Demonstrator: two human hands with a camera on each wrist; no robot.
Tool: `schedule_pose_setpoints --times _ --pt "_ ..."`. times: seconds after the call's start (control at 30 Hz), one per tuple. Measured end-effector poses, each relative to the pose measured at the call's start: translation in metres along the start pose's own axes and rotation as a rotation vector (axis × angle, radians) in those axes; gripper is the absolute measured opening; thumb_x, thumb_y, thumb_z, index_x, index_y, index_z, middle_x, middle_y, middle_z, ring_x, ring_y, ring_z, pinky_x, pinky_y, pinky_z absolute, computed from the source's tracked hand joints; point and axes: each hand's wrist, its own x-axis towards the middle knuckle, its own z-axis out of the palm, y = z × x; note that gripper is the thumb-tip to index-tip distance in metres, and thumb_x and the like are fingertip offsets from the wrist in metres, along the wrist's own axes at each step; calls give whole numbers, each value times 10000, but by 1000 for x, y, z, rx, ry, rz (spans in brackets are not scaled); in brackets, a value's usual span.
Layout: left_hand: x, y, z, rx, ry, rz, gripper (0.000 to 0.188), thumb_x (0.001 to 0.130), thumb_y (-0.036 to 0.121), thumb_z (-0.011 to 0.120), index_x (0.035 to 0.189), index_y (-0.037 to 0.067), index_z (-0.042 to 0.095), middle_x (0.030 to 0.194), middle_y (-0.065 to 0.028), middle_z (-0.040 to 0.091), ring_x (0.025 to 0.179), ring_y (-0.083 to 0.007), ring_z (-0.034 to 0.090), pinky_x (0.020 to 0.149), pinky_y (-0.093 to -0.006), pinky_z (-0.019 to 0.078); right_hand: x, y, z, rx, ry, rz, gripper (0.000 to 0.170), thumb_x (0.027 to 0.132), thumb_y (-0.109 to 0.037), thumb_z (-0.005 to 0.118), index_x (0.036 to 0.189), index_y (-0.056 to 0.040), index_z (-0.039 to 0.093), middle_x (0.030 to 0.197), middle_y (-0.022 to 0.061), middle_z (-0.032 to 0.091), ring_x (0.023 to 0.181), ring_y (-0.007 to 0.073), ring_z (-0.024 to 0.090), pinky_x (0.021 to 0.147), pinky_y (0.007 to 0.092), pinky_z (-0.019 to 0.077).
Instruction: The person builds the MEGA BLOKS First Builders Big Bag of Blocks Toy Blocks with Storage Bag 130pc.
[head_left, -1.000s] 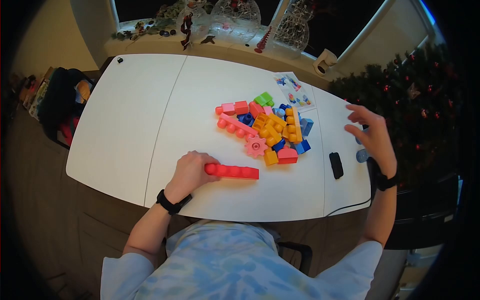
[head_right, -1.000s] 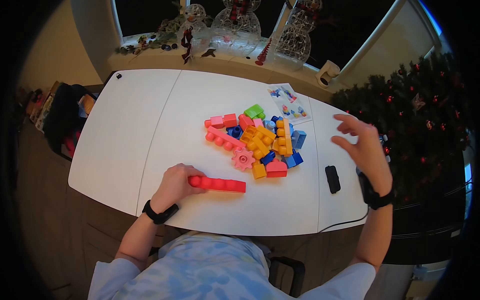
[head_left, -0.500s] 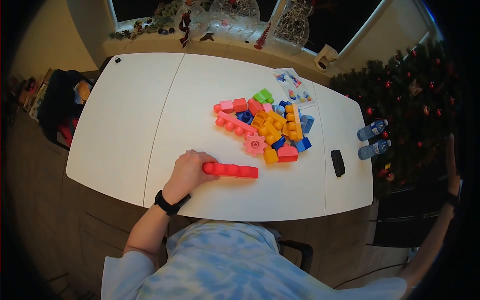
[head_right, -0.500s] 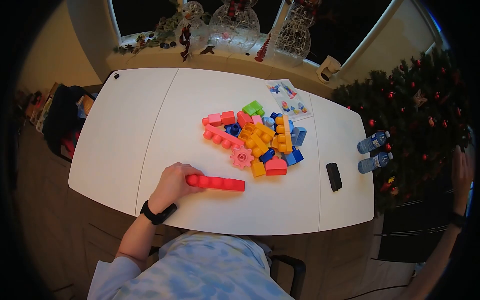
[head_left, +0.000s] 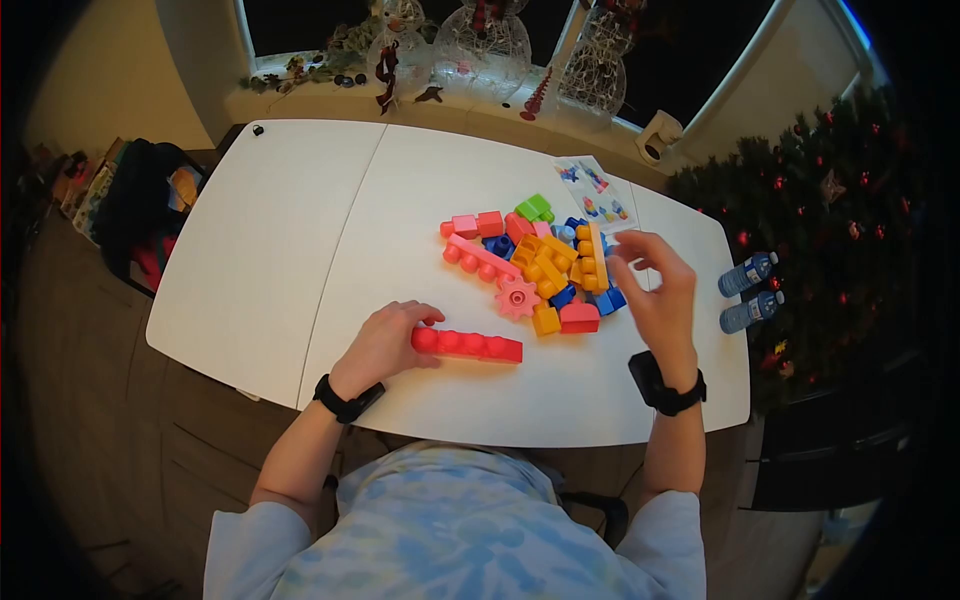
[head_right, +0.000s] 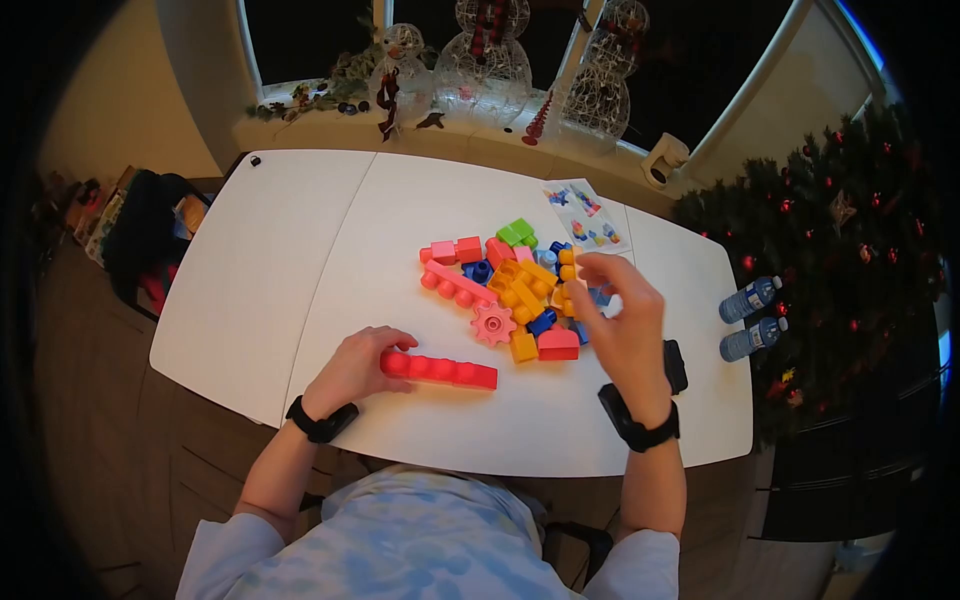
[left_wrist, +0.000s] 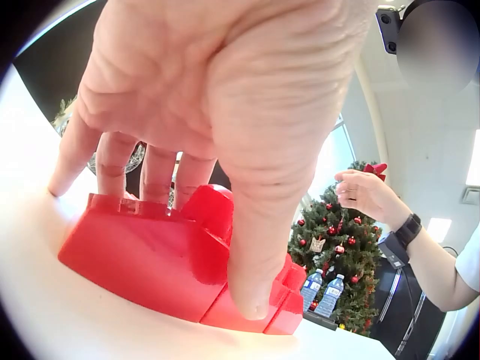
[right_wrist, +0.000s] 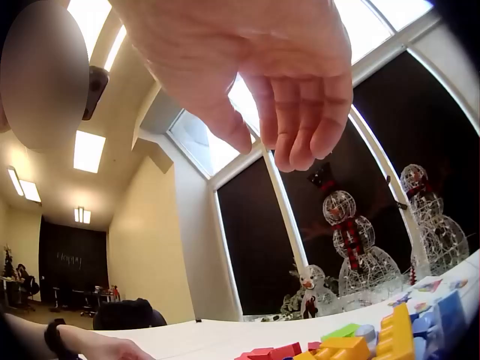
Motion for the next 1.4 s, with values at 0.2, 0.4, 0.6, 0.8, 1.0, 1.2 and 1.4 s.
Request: schedule_pose_setpoints --times 0.2,0.4,0.6,0.8,1.0,1.2,1.4 --pt "-1 -11 -6 -20 -18 50 566 638 137 913 1155 65 693 1082 -110 703 976 -307 673 872 -397 551 27 9 116 -164 -298 -152 274 833 -119 764 1085 -51 681 1054 136 705 1061 335 651 902 429 539" --pt "1 -9 -11 -36 -23 34 386 667 95 873 1008 60 695 991 -93 706 921 -296 672 818 -389 548 16 44 191 -408 -453 -214 346 802 -158 793 1107 -57 663 1054 132 713 1076 321 654 898 438 552" --pt "2 -7 -2 -63 1 12 311 697 108 826 979 78 700 960 -82 712 925 -315 668 818 -426 548 16 32 194 -455 -507 -225 270 844 -88 704 1092 -2 640 1030 147 714 1058 311 672 810 407 580" --pt "2 -1 4 -7 37 6 320 685 125 863 960 82 706 927 -67 720 874 -291 676 795 -398 548 11 43 205 -480 -424 -331 328 811 -70 721 1115 -5 616 979 146 714 965 298 701 767 405 580" --pt "2 -1 4 -10 56 25 336 664 130 882 957 87 723 914 -66 727 857 -292 673 787 -397 547 27 39 185 -74 -669 -52 408 784 -94 775 1151 -6 620 1005 165 741 913 317 729 785 397 576" --pt "3 -2 8 -8 48 14 344 658 125 887 960 82 729 909 -71 728 860 -296 671 802 -395 546 30 45 185 315 -909 110 394 871 -176 789 1223 -25 697 1066 160 750 986 287 710 871 362 563" --pt "2 -3 8 -21 62 -1 372 656 121 893 990 77 735 908 -76 728 854 -288 670 816 -395 544 20 38 181 140 -686 -13 411 893 -243 787 1234 -31 702 1148 144 724 1057 282 670 927 386 538"
